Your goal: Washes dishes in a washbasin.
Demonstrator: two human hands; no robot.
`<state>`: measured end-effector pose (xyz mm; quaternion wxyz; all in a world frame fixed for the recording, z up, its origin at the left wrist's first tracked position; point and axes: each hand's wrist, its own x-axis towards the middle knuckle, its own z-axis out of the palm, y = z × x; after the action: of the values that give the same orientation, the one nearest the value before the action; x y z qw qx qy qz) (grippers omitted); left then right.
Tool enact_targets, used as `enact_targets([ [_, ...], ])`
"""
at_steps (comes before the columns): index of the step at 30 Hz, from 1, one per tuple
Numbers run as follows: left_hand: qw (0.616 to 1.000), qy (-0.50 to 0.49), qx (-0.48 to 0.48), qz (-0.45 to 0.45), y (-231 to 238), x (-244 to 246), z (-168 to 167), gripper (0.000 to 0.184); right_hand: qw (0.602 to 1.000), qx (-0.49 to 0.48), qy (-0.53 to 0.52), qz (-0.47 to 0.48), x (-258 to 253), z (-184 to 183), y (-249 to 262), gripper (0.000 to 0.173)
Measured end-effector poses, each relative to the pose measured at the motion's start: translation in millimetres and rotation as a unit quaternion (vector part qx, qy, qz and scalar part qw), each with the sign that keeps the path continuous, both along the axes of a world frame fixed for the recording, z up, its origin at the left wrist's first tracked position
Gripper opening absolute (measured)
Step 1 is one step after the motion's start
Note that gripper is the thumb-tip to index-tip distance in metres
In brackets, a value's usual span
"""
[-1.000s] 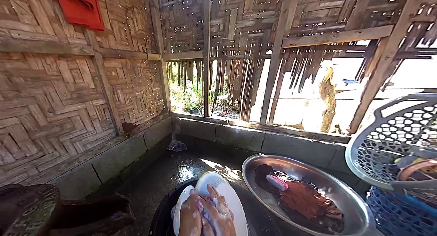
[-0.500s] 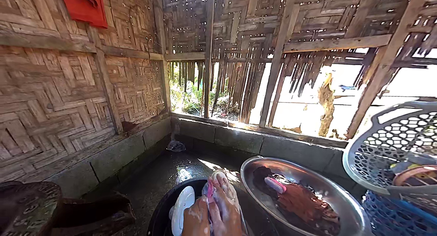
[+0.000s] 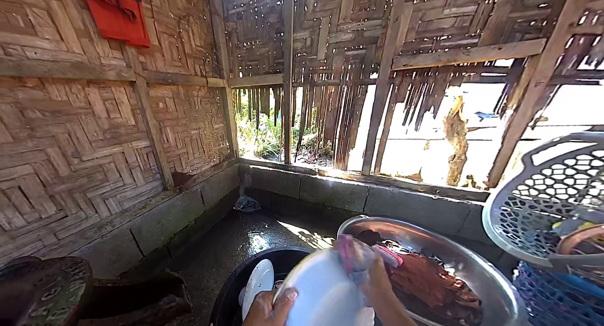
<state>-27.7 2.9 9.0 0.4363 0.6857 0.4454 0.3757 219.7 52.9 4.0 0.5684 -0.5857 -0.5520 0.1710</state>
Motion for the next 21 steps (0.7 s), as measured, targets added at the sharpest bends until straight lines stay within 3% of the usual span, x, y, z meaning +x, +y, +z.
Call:
enact_targets([
  [2, 0.999, 0.012, -0.002, -0.038, 2.7, 2.9, -4.2, 0.039, 0.992, 0.044, -0.103, 0.053, -27.9, 6.6, -7.8, 0.027],
  [5, 0.998, 0.025, 0.05, -0.039, 5.5, 4.4, -15.1, 0.034, 0.948, 0.15, -0.274, 0.065, -69.6, 1.8, -17.0, 0.035],
  [7, 0.997, 0.033, 0.073, -0.005, 0.4, 7.8, -17.0, 0.036, 0.961, 0.132, -0.225, 0.088, -69.3, -4.3, -13.4, 0.036],
  [9, 0.997, 0.037, 0.067, 0.031, -7.6, 11.7, -9.7, 0.038, 0.992, 0.028, -0.078, 0.096, -48.0, -6.4, -3.1, 0.032],
  [11, 0.996, 0.031, 0.061, 0.05, -17.4, 12.2, 1.3, 0.038, 0.995, -0.069, 0.016, 0.066, -17.9, -7.8, 7.1, 0.033],
  [13, 0.998, 0.022, 0.044, 0.046, -18.8, 9.8, 5.4, 0.037, 0.994, -0.101, -0.025, 0.028, -3.1, -12.6, 12.3, 0.031],
  [17, 0.999, 0.041, -0.011, 0.002, -7.6, 4.5, -5.4, 0.039, 0.998, -0.027, -0.025, 0.055, -30.7, -6.5, 0.5, 0.024],
  [20, 0.999, 0.044, -0.026, -0.001, -4.7, 11.7, -12.3, 0.04, 0.99, -0.048, -0.109, 0.071, -52.1, 0.1, -7.2, 0.035],
  [21, 0.999, 0.029, -0.032, 0.007, -5.2, 13.5, -13.4, 0.04, 0.992, -0.052, -0.089, 0.073, -49.5, -3.7, -5.1, 0.036],
])
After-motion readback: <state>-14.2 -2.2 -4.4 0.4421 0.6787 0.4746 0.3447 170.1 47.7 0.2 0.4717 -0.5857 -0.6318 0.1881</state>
